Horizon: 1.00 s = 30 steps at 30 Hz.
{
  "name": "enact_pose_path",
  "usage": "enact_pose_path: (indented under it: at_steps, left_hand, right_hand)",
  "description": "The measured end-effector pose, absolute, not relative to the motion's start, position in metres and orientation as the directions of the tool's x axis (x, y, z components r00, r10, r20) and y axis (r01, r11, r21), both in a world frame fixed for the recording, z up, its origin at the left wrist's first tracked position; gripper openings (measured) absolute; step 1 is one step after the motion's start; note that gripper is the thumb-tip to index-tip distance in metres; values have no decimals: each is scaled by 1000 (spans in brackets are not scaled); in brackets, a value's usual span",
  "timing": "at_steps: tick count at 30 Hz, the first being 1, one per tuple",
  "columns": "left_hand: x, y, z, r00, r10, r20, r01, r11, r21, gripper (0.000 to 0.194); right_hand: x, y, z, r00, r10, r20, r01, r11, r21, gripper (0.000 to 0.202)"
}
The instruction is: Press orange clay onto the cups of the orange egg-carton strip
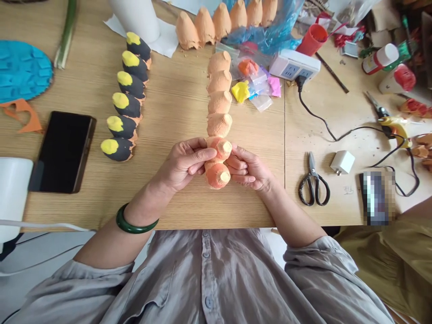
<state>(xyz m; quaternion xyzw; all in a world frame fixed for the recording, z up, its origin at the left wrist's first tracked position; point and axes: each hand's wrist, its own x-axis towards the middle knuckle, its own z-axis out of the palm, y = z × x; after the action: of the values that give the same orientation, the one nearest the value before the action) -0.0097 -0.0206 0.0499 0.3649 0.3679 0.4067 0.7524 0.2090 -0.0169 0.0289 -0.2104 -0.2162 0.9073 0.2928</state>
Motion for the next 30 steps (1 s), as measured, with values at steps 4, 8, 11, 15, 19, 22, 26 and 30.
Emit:
enact_pose_path:
  at_steps: [4,8,11,15,19,22,26,30]
  left_hand:
    - [-11,-17,50,495,835,-240,-353,446,822,48]
    - [-11,-17,50,493,836,-241,-355,446,821,57]
    - [-11,-20,50,435,867,-245,-342,410,845,46]
    - [-13,-21,51,423,870,-252,-327,406,853,38]
    - [-16,-16,54,511,807,-296,-310,495,812,49]
    - [-17,-13,56,470,817,-336,-257,490,833,62]
    - [-15,-13,52,227,913,-338,-103,368,924,68]
    - [-15,-14,44,112,960,-256,165,236,958,57]
  right_hand:
    - [212,-16,29,-729,634,-260,-461,-735,-498,71]
    - [211,-16,30,-741,630,-233,-447,-722,-529,76]
    - [209,-16,31,-741,639,-207,-443,-696,-565,78]
    - [209,-16,35,-728,648,-223,-415,-676,-609,81]
    - [213,-16,44,-668,667,-330,-352,-674,-649,79]
    - [217,-15,48,-642,677,-359,-325,-665,-673,78]
    - [216,-9,48,-613,664,-429,-272,-686,-674,76]
    - [211,-5,52,-567,603,-561,-128,-738,-663,78]
